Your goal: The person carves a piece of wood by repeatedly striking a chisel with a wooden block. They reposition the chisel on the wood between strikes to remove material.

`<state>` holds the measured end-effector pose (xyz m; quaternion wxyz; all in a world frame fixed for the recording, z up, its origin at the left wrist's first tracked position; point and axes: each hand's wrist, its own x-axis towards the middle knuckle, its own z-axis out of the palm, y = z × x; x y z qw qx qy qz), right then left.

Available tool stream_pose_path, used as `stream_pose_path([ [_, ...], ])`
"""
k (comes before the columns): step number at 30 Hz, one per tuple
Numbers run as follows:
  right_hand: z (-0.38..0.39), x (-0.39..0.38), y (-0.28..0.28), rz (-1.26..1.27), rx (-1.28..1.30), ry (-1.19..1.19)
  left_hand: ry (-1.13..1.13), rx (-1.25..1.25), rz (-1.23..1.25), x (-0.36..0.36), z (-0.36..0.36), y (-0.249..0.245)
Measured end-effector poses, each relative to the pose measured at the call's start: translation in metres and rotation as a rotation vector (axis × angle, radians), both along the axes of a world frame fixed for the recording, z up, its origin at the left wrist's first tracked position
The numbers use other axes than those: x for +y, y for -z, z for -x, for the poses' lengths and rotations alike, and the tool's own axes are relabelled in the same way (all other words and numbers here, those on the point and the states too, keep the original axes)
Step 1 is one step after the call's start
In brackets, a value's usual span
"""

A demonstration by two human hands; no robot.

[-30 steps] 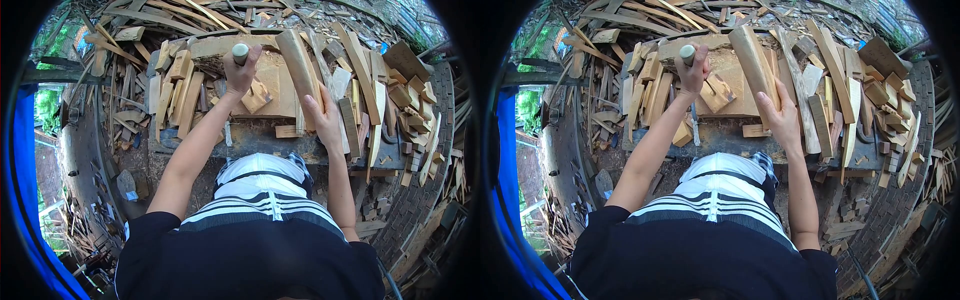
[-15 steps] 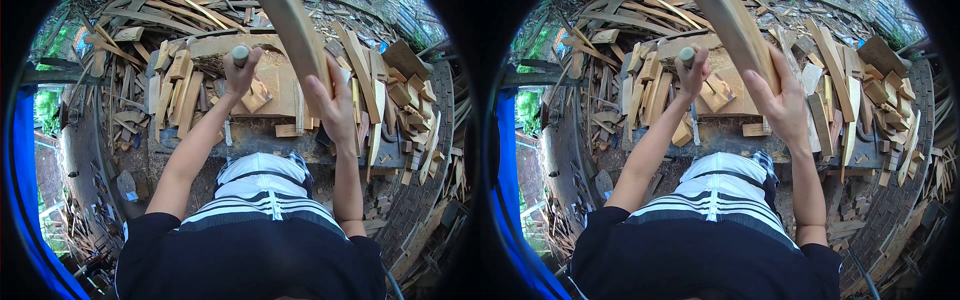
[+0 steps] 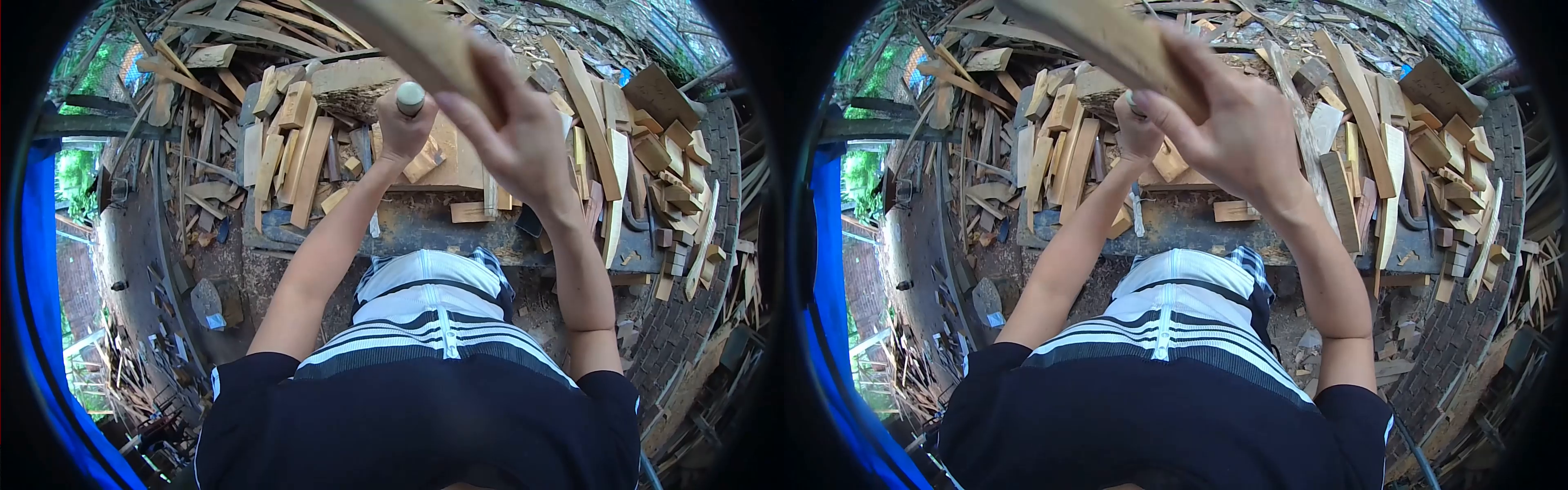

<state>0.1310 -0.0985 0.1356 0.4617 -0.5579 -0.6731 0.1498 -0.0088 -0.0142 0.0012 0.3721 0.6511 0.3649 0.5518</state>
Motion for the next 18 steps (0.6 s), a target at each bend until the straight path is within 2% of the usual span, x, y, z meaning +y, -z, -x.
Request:
stream_pose_path([
  [1, -0.003, 0.002, 0.012, 0.12, -0.294, 0.028, 0.018, -0.055, -0.015, -0.001, -0.001, 0.001],
  [3, -0.006, 0.004, 0.008, 0.217, -0.398, 0.021, 0.056, -0.115, -0.038, 0.003, -0.007, 0.001],
  [5, -0.005, 0.002, -0.003, 0.243, -0.444, 0.015, 0.019, -0.06, -0.062, 0.008, -0.006, 0.003],
  [7, 0.003, 0.0, -0.003, -0.06, 0.012, 0.017, 0.003, 0.045, -0.039, 0.007, 0.004, 0.007],
  [8, 0.004, 0.0, 0.001, -0.057, 0.018, 0.02, 0.006, 0.051, -0.037, 0.005, 0.005, 0.008],
  [10, 0.004, 0.0, 0.01, 0.253, -0.368, 0.002, 0.052, -0.135, 0.012, 0.001, -0.002, -0.002],
  [11, 0.004, 0.001, 0.011, 0.22, -0.417, 0.022, 0.04, -0.165, -0.006, -0.001, -0.005, -0.008],
  [14, 0.002, -0.002, 0.005, 0.271, -0.279, -0.017, 0.034, -0.266, -0.017, 0.002, -0.007, -0.01],
  [15, 0.001, -0.003, 0.015, 0.244, -0.147, -0.01, -0.027, -0.149, -0.096, 0.013, 0.0, 0.001],
  [16, -0.001, -0.005, 0.021, 0.244, -0.148, -0.014, -0.031, -0.149, -0.096, 0.019, 0.004, -0.002],
  [18, -0.004, -0.012, 0.03, 0.302, 0.05, 0.05, -0.014, -0.449, 0.335, 0.026, 0.013, -0.004],
])
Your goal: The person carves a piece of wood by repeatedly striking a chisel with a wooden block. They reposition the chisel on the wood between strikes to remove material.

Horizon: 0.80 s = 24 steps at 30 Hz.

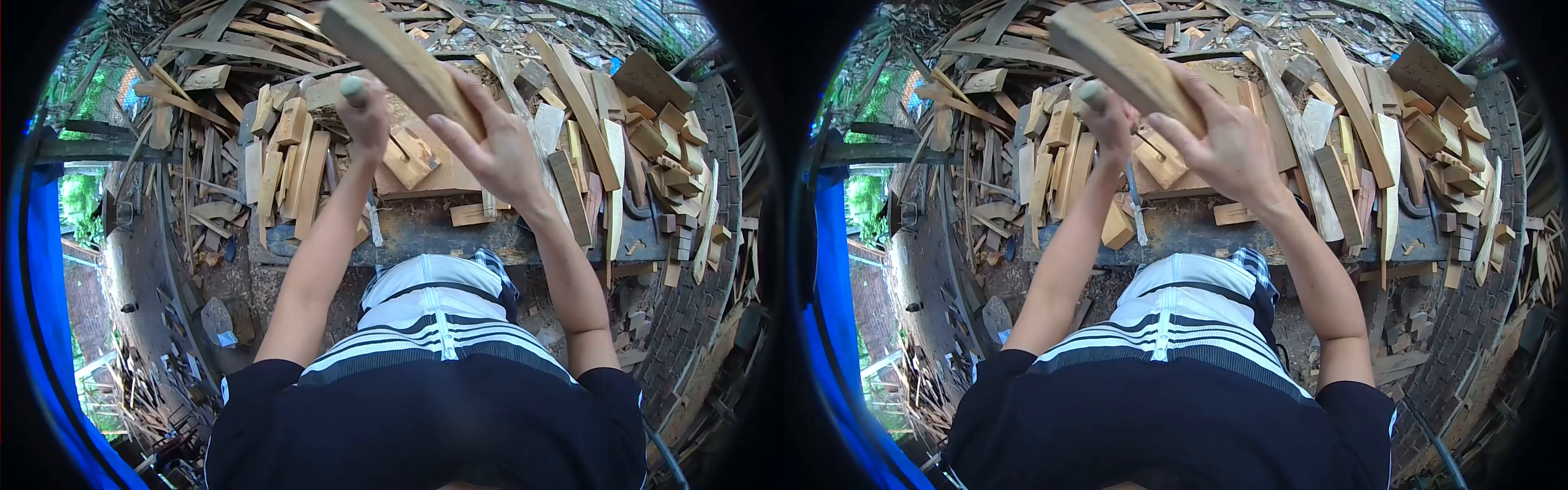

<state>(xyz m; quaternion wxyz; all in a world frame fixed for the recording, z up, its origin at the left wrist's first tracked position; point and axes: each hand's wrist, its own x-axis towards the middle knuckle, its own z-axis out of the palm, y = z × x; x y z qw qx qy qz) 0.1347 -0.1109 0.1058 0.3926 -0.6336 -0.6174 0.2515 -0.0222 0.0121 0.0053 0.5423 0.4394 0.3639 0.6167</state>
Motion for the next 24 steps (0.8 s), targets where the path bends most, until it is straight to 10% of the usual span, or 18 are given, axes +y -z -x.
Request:
stream_pose_path([
  [24, -0.017, -0.046, 0.063, 0.129, 0.117, 0.156, -0.137, 0.092, -0.014, 0.004, -0.001, -0.009],
])
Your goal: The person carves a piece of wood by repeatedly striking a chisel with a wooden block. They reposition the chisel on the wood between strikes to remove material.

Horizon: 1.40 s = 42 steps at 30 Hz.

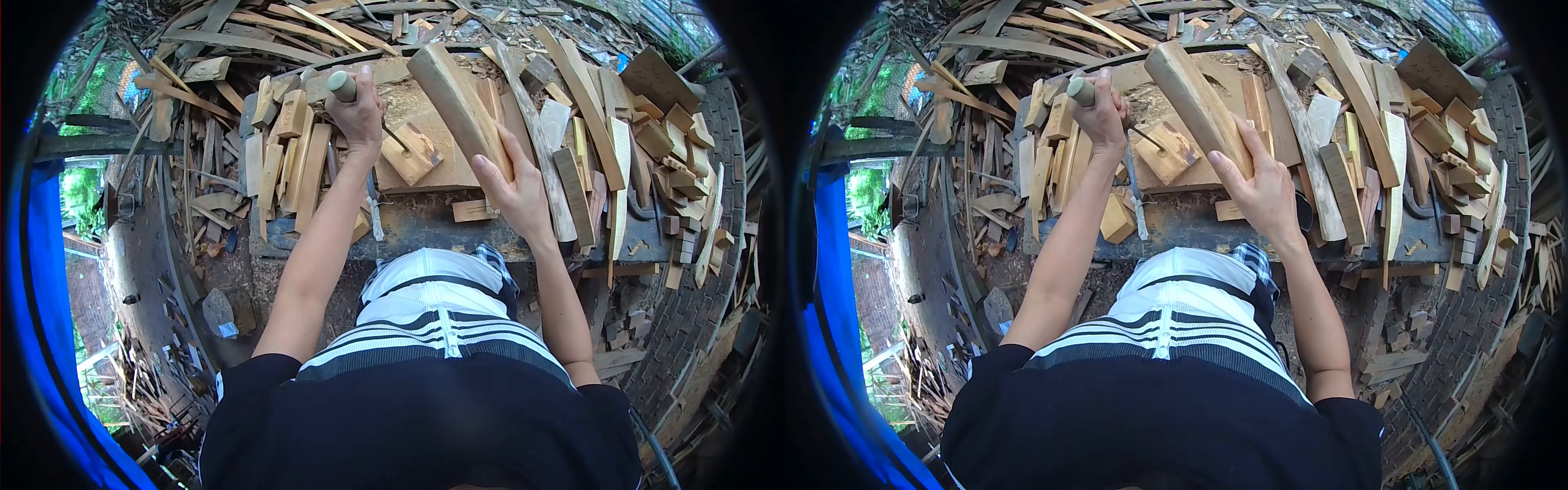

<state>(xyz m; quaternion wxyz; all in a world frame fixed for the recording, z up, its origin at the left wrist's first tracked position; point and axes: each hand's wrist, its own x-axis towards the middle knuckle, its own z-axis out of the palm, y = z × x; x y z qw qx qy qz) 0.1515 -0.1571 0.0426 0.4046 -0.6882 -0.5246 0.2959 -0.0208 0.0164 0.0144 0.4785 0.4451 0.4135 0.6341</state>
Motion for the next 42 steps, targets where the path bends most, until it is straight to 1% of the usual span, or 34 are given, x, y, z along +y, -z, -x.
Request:
stream_pose_path([
  [2, 0.0, -0.001, 0.002, -0.018, -0.031, -0.002, -0.004, 0.002, 0.011, 0.001, 0.001, 0.003],
  [4, 0.0, -0.001, -0.002, 0.051, 0.021, -0.007, -0.021, 0.024, -0.017, 0.003, 0.002, 0.006],
  [5, 0.001, -0.001, -0.002, 0.051, 0.022, -0.008, -0.023, 0.025, -0.017, 0.003, 0.002, 0.007],
  [7, 0.001, -0.002, -0.001, 0.042, 0.009, -0.001, -0.063, 0.104, -0.07, 0.004, 0.002, 0.009],
  [11, 0.0, -0.002, 0.003, 0.048, 0.006, -0.006, -0.101, 0.115, -0.069, 0.008, 0.003, 0.014],
  [14, 0.0, -0.002, 0.003, 0.043, 0.001, -0.002, -0.146, 0.164, -0.121, 0.012, 0.002, 0.018],
  [16, 0.0, -0.001, 0.003, 0.022, 0.013, -0.006, -0.207, 0.287, -0.248, 0.017, 0.003, 0.026],
  [20, -0.001, 0.004, -0.004, 0.017, 0.001, -0.013, -0.216, 0.263, -0.212, 0.016, -0.002, 0.028],
  [22, -0.002, 0.007, -0.006, -0.002, 0.03, -0.017, -0.313, 0.346, -0.302, 0.013, -0.007, 0.025],
  [26, -0.003, 0.009, -0.007, -0.003, 0.033, -0.015, -0.295, 0.302, -0.282, 0.006, -0.007, 0.02],
  [28, -0.001, 0.009, -0.006, -0.017, 0.037, -0.017, -0.212, 0.263, -0.147, 0.005, -0.005, 0.016],
  [31, 0.001, 0.007, -0.007, -0.015, 0.038, -0.015, -0.204, 0.207, -0.121, 0.006, -0.008, 0.011],
  [35, 0.001, 0.004, 0.0, -0.016, 0.027, -0.012, -0.192, 0.245, -0.153, 0.007, -0.01, 0.012],
  [37, 0.0, 0.003, 0.002, -0.026, 0.013, -0.01, -0.216, 0.269, -0.219, 0.007, -0.012, 0.01],
  [38, 0.0, 0.002, 0.001, -0.026, 0.013, -0.01, -0.215, 0.269, -0.219, 0.006, -0.013, 0.009],
  [40, 0.0, 0.001, -0.002, 0.008, 0.037, 0.008, -0.239, 0.357, -0.263, 0.004, -0.014, 0.006],
  [42, -0.001, 0.003, -0.006, 0.017, 0.046, -0.003, -0.235, 0.344, -0.261, 0.002, -0.016, 0.006],
])
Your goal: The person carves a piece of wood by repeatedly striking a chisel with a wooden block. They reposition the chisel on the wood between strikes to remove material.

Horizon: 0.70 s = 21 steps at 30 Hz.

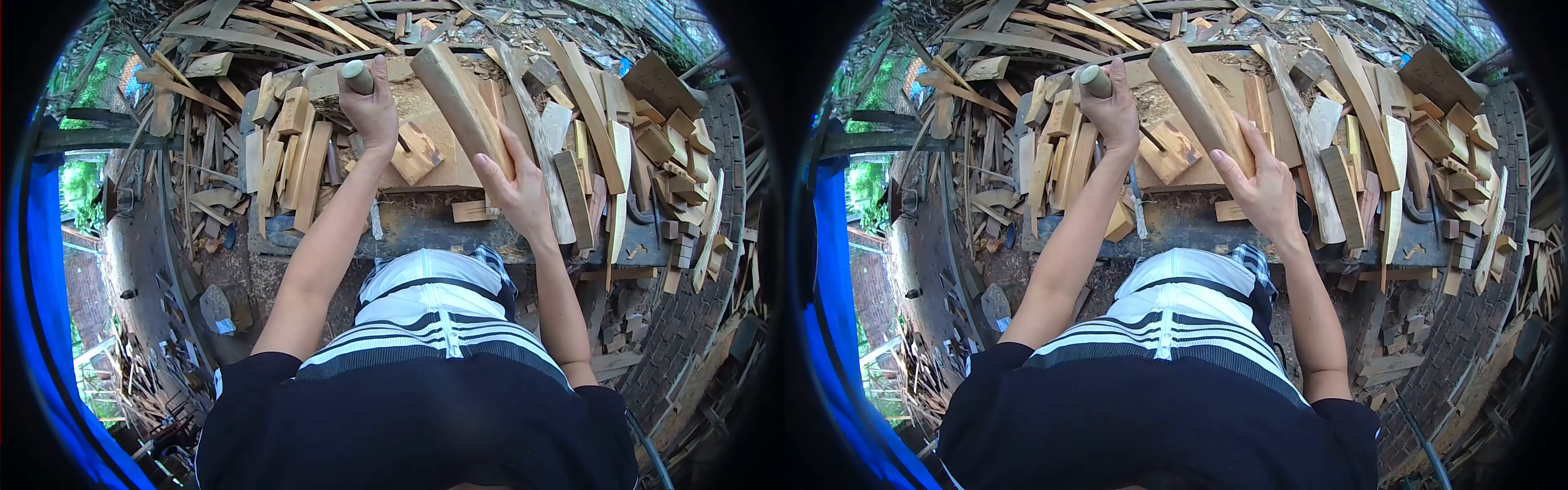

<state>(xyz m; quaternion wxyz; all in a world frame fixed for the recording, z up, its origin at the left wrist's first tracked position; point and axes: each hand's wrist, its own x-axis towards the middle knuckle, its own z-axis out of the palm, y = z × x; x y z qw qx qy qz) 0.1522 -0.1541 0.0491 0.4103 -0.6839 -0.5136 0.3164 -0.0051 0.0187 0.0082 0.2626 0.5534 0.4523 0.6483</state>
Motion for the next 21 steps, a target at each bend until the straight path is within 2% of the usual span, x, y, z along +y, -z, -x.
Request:
stream_pose_path([
  [5, 0.001, 0.022, -0.029, -0.083, 0.114, -0.04, 0.072, -0.022, 0.04, -0.013, -0.008, 0.0],
  [7, 0.006, 0.038, -0.053, -0.459, 0.13, -0.086, 0.103, 0.007, -0.031, -0.022, -0.015, 0.0],
  [8, 0.012, 0.045, -0.066, -0.463, 0.13, -0.088, 0.101, 0.008, -0.035, -0.024, -0.018, 0.001],
  [10, 0.022, 0.056, -0.086, -0.715, 0.074, -0.069, 0.116, 0.083, -0.099, -0.026, -0.019, 0.004],
  [12, 0.021, 0.065, -0.076, -0.576, -0.264, -0.118, 0.149, 0.074, -0.089, -0.028, -0.017, 0.005],
  [14, 0.018, 0.072, -0.072, -0.211, -0.575, -0.244, 0.174, -0.052, -0.133, -0.03, -0.017, 0.004],
  [16, 0.014, 0.076, -0.084, -0.193, -0.609, -0.286, 0.167, 0.001, -0.111, -0.026, -0.014, 0.01],
  [18, 0.017, 0.068, -0.093, -0.368, -0.34, -0.275, 0.202, 0.058, -0.018, -0.029, -0.009, 0.017],
  [20, 0.021, 0.066, -0.083, -0.377, -0.372, -0.263, 0.153, 0.088, -0.038, -0.031, -0.01, 0.02],
  [21, 0.023, 0.066, -0.078, -0.4, -0.407, -0.241, 0.184, 0.017, -0.061, -0.032, -0.01, 0.018],
])
